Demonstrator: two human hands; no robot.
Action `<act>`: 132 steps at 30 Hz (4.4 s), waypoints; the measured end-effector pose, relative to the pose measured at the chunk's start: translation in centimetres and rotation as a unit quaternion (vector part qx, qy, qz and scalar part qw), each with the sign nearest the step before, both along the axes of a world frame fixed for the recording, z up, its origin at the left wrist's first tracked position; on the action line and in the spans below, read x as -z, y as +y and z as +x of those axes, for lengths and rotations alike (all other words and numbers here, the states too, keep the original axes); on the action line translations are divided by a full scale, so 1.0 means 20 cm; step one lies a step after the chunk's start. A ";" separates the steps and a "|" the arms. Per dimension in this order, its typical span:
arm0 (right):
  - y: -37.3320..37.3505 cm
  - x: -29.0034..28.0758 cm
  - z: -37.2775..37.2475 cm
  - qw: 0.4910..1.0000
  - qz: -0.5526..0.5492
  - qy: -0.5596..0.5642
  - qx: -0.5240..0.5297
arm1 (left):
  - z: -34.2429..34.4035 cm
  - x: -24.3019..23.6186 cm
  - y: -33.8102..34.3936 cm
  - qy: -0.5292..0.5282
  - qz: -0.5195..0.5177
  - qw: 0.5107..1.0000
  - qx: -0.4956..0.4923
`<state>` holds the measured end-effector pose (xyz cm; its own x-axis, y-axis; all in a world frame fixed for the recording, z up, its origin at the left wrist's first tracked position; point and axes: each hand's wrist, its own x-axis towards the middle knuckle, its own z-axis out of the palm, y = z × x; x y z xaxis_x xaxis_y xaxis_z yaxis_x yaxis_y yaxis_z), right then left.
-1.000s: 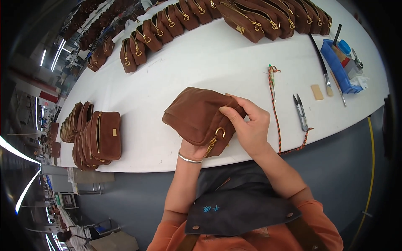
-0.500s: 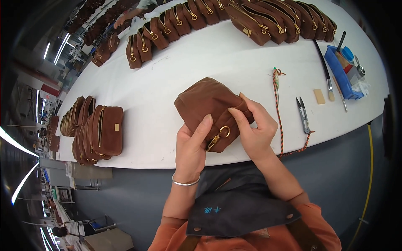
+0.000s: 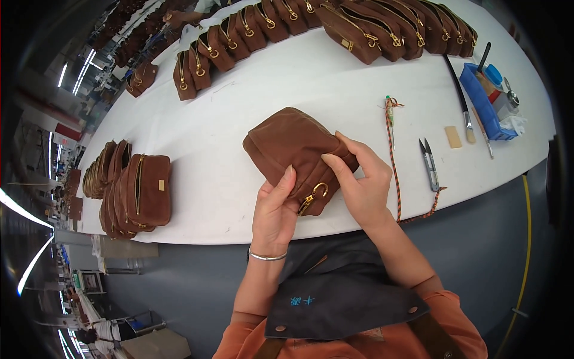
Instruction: Inspecting a finished leather pouch, trimming loose threads with snips, and marking points for adjustment with a pen.
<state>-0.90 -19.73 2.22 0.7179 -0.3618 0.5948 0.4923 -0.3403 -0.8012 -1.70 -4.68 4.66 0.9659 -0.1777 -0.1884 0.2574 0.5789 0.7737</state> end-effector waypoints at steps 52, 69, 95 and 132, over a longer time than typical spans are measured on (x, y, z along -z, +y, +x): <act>0.01 -0.33 0.11 0.781 -0.531 0.140 -0.297 | 0.11 0.17 0.06 -0.075 0.050 0.996 0.007; -0.28 -0.22 -0.14 0.925 -0.106 0.287 -0.228 | 0.11 0.13 0.03 -0.042 0.041 0.998 0.009; 0.47 0.21 -0.35 0.728 -0.277 0.178 -0.601 | 0.21 0.03 0.25 0.065 -0.055 0.992 0.093; 0.66 0.35 -0.41 0.666 -0.329 0.162 -0.650 | 0.00 0.06 0.60 -0.191 0.528 0.802 -0.204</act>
<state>-9.17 -6.54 -4.83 0.3000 0.9524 0.0549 0.5507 -0.1259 -0.8252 -1.80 7.24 3.38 0.9260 0.2320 0.2977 -0.1588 -0.4761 0.8649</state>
